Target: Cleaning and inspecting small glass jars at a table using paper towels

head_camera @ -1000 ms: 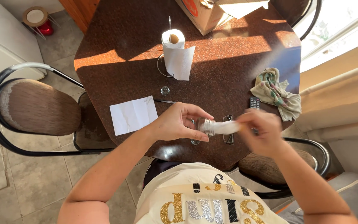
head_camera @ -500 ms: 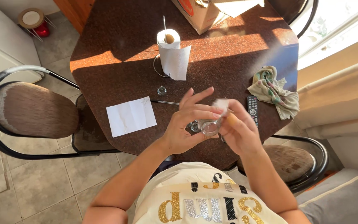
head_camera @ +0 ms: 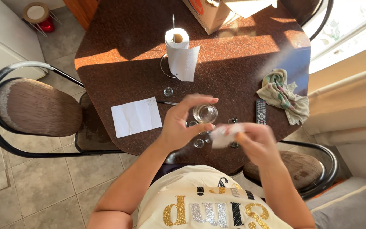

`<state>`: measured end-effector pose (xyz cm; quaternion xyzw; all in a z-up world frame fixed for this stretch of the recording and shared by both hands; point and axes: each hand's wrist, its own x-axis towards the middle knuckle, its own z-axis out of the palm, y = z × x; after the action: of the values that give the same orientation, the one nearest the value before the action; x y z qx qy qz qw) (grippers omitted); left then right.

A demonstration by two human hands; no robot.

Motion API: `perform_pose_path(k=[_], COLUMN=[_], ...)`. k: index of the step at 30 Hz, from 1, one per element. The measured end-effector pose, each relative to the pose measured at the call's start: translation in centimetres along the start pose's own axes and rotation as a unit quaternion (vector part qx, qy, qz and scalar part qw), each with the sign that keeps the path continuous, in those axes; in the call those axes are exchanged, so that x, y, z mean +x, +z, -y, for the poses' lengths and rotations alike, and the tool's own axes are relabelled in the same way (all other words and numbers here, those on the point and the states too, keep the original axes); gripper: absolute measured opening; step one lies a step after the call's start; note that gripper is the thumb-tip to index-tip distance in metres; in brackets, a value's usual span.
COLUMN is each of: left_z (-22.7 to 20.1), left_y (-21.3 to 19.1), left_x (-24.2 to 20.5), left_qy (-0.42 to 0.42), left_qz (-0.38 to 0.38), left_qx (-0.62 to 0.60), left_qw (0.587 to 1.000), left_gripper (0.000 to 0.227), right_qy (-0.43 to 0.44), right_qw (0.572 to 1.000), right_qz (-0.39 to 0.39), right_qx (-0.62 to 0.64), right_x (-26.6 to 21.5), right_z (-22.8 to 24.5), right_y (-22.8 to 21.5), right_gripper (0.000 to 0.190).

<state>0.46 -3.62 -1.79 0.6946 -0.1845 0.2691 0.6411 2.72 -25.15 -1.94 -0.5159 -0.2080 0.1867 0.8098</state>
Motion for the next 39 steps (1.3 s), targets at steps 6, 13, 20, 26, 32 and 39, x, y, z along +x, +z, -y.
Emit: perform_pose_path(k=[6,13,20,26,32,39], left_z=[2.6,2.6,1.1,10.1,30.1,36.8], left_y=[2.2,1.9,1.8,0.4,-2.3,-4.0], left_x=[-2.7,-3.4,-2.7,-8.0,-11.4,-6.2], left_qy=[-0.233,-0.227,-0.037,-0.141,-0.188,-0.103], left_qz=[-0.012,-0.026,-0.042,-0.047,0.015,0.216], left_qx=[-0.393,-0.392,0.01,0.067,0.329,0.587], left_qw=[0.889,0.891,0.998,0.987,0.925,0.774], left_gripper=[0.06,0.056,0.05,0.046,0.04,0.048], right_qy=[-0.358,-0.416,0.033,0.163,0.19,0.244], right_qw=[0.853,0.8,0.971,0.935,0.906,0.87], right_qz=[-0.082,-0.006,-0.195,-0.314,-0.378,-0.426], right_qx=[-0.372,-0.433,0.135,-0.021,0.016,0.05], right_x=[1.2,2.3,-0.6,-3.7,-5.7,-6.1], right_z=[2.2,0.3,-5.6,-9.9,-10.7,-9.4], right_y=[0.9,2.1,1.2,-3.9,-7.3,-6.5], right_gripper=[0.032,0.027,0.025,0.024,0.025,0.032])
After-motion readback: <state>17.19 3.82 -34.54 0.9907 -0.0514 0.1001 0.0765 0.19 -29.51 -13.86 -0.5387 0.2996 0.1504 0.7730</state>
